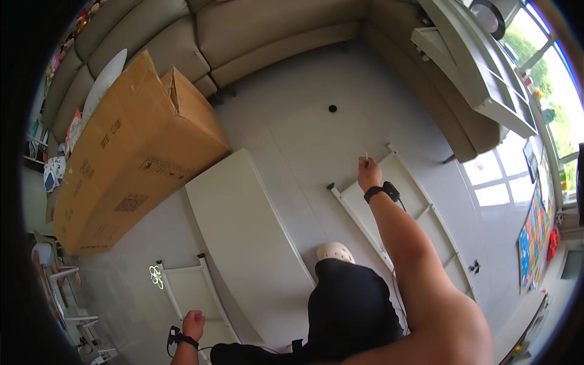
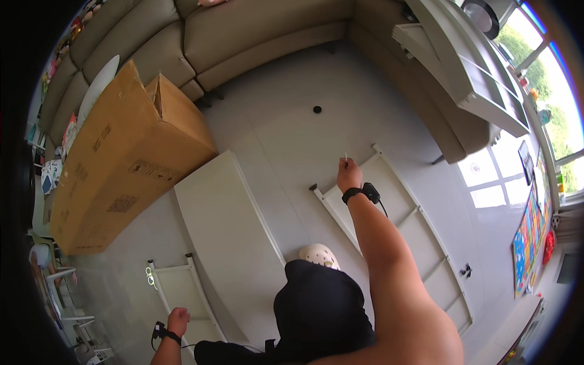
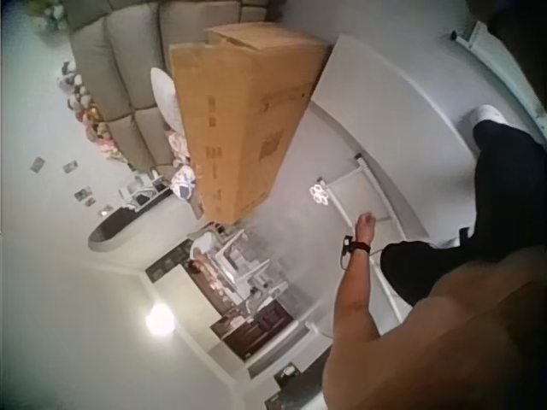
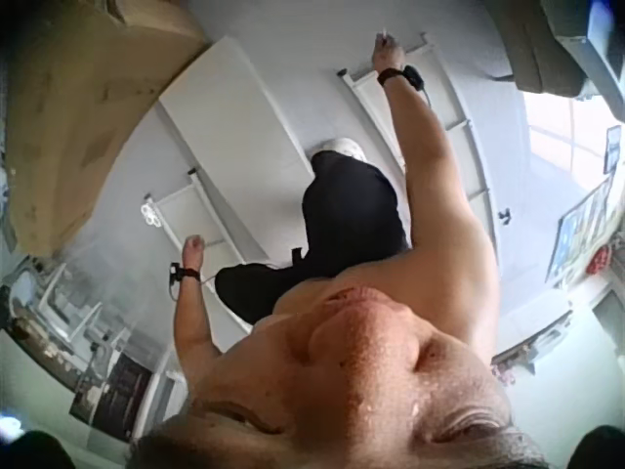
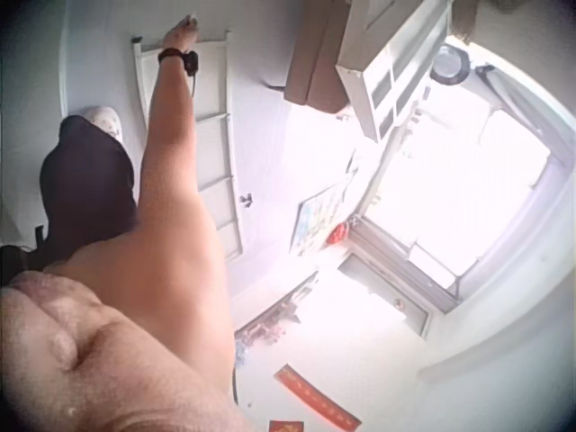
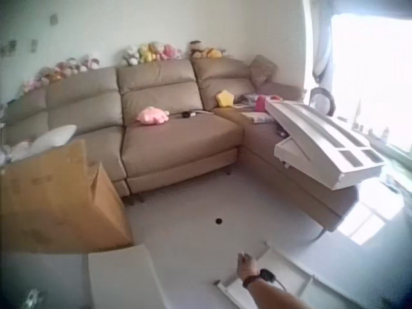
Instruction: Assembling a furniture unit, specifically a hallway cabinet or shelf, by attaching metal frames and small components using a screwdriver.
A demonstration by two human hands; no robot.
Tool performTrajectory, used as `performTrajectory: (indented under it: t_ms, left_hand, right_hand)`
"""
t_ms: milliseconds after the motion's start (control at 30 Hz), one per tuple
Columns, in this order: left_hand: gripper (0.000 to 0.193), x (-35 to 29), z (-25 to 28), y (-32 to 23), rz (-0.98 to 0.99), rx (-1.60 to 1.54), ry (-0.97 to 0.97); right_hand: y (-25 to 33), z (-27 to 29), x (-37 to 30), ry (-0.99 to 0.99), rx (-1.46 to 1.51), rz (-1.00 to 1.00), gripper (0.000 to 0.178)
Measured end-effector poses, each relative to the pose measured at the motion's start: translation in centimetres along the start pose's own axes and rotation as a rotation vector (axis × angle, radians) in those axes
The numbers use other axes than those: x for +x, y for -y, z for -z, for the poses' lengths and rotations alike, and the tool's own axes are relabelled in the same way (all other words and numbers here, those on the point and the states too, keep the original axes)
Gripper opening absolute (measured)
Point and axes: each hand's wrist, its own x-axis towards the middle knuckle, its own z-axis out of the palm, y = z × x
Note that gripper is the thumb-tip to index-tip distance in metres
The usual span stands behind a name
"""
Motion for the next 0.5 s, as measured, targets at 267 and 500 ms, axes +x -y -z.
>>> performTrajectory:
  t_ms: [267,500]
  left_hand:
    - [0.031,2.0,-3.5,-11.0,-0.118,0.075,0.031]
    - [0.032,2.1,-5.0,-14.8,-0.012,0.03,0.062]
  right_hand:
    - [5.8,-5.9,12.0,0.187,-0.401,0.303,0.051]
    - [7.3,-8.6,17.8,0.33,-0.693,0.283,0.067]
